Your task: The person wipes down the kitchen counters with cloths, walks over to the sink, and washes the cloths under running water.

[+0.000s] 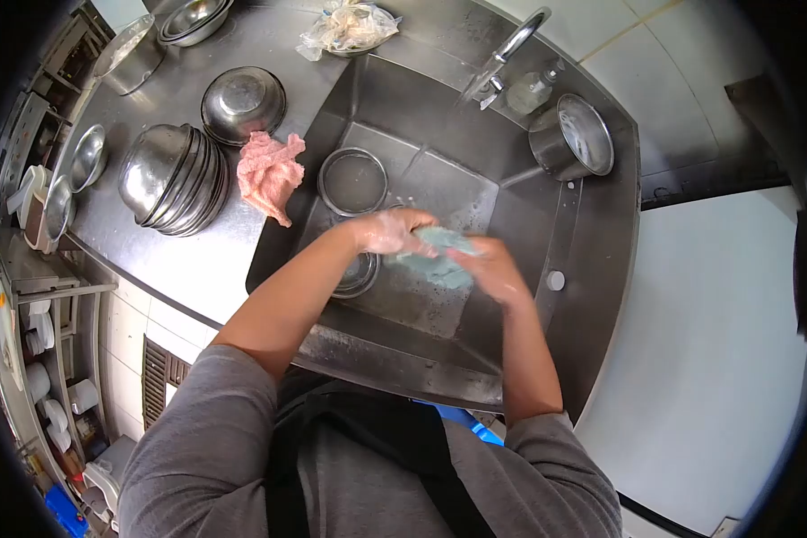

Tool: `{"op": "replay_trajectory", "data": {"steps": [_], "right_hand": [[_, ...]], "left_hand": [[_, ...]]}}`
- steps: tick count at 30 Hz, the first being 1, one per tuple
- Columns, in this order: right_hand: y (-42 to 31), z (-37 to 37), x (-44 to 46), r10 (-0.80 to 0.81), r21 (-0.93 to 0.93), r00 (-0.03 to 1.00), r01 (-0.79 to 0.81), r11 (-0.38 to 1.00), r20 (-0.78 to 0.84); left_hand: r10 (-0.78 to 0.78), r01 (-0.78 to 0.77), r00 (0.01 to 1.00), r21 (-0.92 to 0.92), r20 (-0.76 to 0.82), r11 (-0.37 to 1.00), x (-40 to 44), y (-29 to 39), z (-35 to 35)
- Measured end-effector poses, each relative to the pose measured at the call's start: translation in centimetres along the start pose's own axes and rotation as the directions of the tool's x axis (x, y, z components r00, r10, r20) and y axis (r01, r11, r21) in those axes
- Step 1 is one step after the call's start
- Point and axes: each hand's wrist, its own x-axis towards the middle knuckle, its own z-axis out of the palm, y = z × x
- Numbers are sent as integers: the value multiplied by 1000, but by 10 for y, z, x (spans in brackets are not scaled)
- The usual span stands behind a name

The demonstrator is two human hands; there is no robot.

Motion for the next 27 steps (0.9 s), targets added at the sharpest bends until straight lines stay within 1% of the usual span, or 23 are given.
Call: {"op": "replay_trajectory", "data": {"steps": [1,3,4,5,6,7,8,9,10,12,13,14,15,16,17,18,19,20,21,23,25,26,27], "right_hand": [[9,-7,-1,-1,1,1000,1,1000,5],[30,-18,1,5,472,880,250,846,-475],[28,-17,3,2,468,880,251,847,-475],[27,-11,6,-38,247,781,243,938,-623],[27,-1,10,-112,20,663,188,982,-740],[9,24,14,-250,-111,645,249,962,-722],[-9,53,19,-383,-238,618,307,921,-686],[-13,71,23,-382,-236,619,307,922,-687],[-15,85,25,-493,-344,581,354,870,-648],[-9,77,35,-597,-443,538,401,802,-594],[-3,46,50,-333,-264,529,204,943,-781],[-5,30,56,-36,-34,450,12,999,-892],[-5,33,53,-37,-35,446,14,999,-894],[-16,44,45,-58,-23,480,79,997,-875],[-23,59,38,-82,-9,514,142,990,-854],[-4,87,38,-301,-179,500,278,944,-812],[-6,86,37,-301,-180,502,276,944,-811],[-10,83,35,-262,-198,523,177,964,-811],[-12,81,33,-218,-211,539,75,975,-814],[33,46,49,-150,-143,508,54,988,-848],[60,18,53,-4,26,628,38,999,-778],[60,15,48,-7,25,627,42,999,-779],[63,16,36,39,27,840,-29,999,-542]], "left_hand": [[64,-66,998,326,17,943,-1,-13,-2],[-15,12,1000,282,10,959,-10,-12,-11],[22,-9,997,174,-76,985,-9,-13,-9],[48,-38,986,64,-161,997,-8,-15,-6],[-75,51,940,-79,-334,996,-1,-14,5],[-75,51,939,-80,-336,995,5,4,15],[-230,26,919,-532,-321,846,13,22,26],[-360,-22,903,-862,-234,506,22,34,36],[-360,-22,903,-862,-235,506,38,25,50],[-371,-62,923,-991,-102,119,69,-9,77],[-371,-67,922,-990,-108,120,69,-5,81],[-398,21,906,-927,-140,375,63,6,85],[-412,118,893,-792,-179,599,58,17,87],[-464,159,845,-703,-266,693,35,48,78],[-460,156,847,-705,-265,692,35,41,73],[-419,118,880,-752,-223,648,41,25,65],[-375,86,909,-797,-183,598,52,8,60],[-479,265,877,-795,-37,545,61,7,52],[-481,271,876,-794,-31,544,63,5,59],[-402,142,909,-821,-113,552,42,40,63],[-373,161,927,-855,-40,493,40,42,49],[-318,78,935,-784,-157,616,37,40,40],[-251,-2,931,-693,-264,721,32,36,32]]}}
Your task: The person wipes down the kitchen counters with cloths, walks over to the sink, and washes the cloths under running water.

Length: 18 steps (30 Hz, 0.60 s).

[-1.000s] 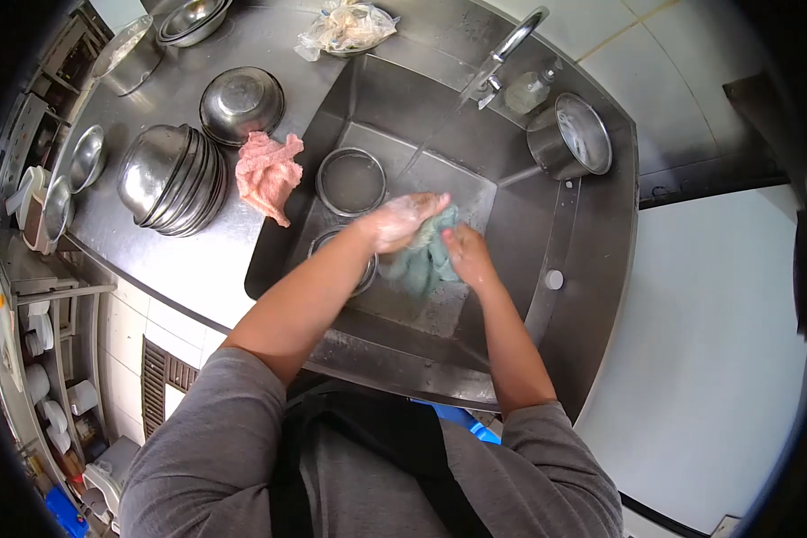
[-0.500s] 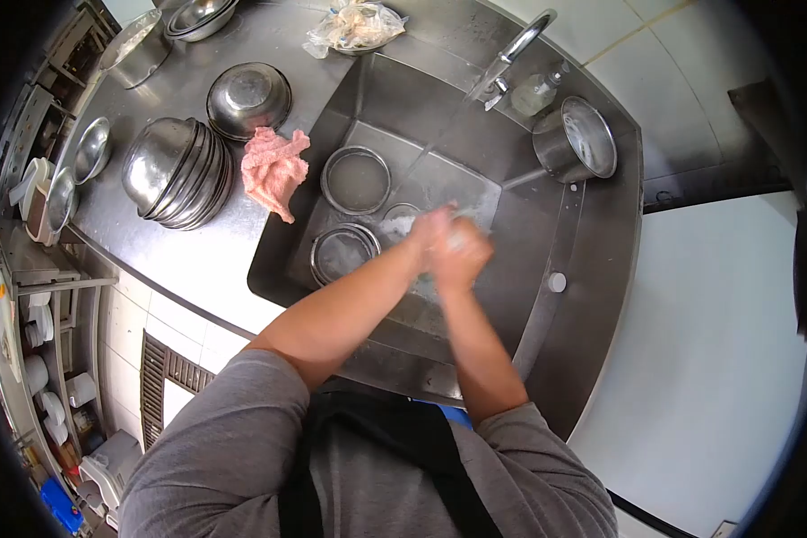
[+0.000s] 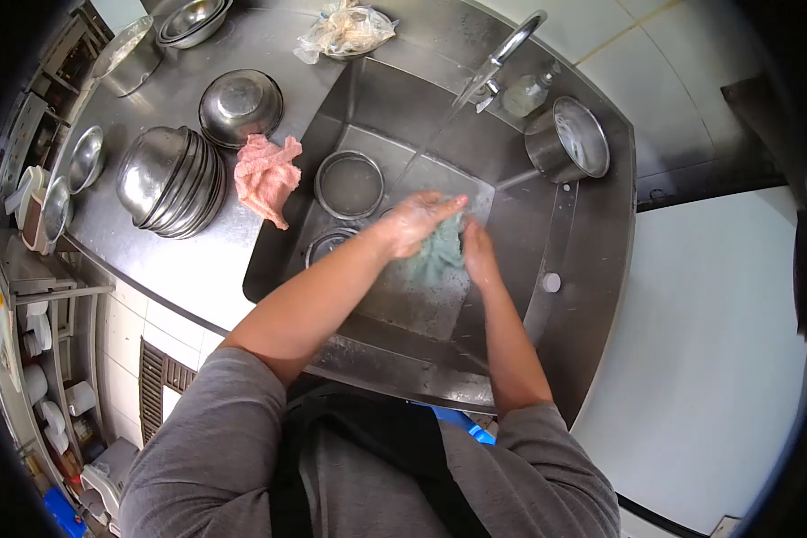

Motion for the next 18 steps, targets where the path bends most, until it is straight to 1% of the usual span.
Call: {"op": "replay_trajectory", "data": {"steps": [1,2,3,4,5,6,7,8,9,10,11,12,13,14,15,16,17,18], "right_hand": [[2,-6,-9,63,-54,948,-48,997,312],[5,-14,-11,64,-52,947,-50,997,316],[8,-25,-13,118,-59,862,-102,993,493],[5,-36,-13,165,-75,743,-153,985,648],[0,-45,-10,126,-25,835,-133,991,535],[-3,-45,-6,127,-26,837,-134,991,532],[-18,-38,-3,96,479,917,-289,829,387],[-35,-28,-3,152,859,960,-278,429,235],[-65,-4,-13,77,739,993,-118,663,89],[-87,21,-21,-34,548,999,47,835,-34],[-87,33,-21,-31,551,999,45,833,-34],[-83,44,-18,-127,381,985,162,910,-115],[-78,55,-14,-235,189,956,267,945,-176],[-74,63,-9,-350,-15,913,354,935,-210],[-74,67,-1,-471,-221,856,427,877,-214],[-74,64,8,-476,-220,854,433,874,-209],[-75,55,18,-223,-26,934,225,974,-279],[-74,51,26,49,178,954,4,984,-295]], "left_hand": [[37,-30,996,78,-81,996,-9,11,-7],[34,-27,996,78,-85,997,-13,15,-18],[74,-67,994,-74,86,995,-19,18,-30],[136,-78,959,-229,248,970,-22,18,-40],[181,-149,975,-225,127,963,-21,12,-45],[180,-148,975,-225,131,963,-21,8,-48],[147,-82,982,-434,118,897,-22,6,-48],[110,-16,988,-623,112,782,-21,4,-47],[24,68,991,-657,130,751,-16,3,-38],[22,69,992,-656,128,752,6,-23,-40],[139,-134,990,-295,-6,946,42,-70,-50],[295,-283,952,138,-76,949,61,-95,-52],[293,-280,953,142,-74,949,51,-84,-38],[92,-108,990,-160,-108,981,27,-60,-16],[-108,59,991,-452,-82,890,13,-42,-3],[-102,52,991,-455,-87,889,12,-36,1],[-162,144,987,-420,-8,896,13,-31,3],[-223,232,972,-374,69,898,14,-27,3]]}}
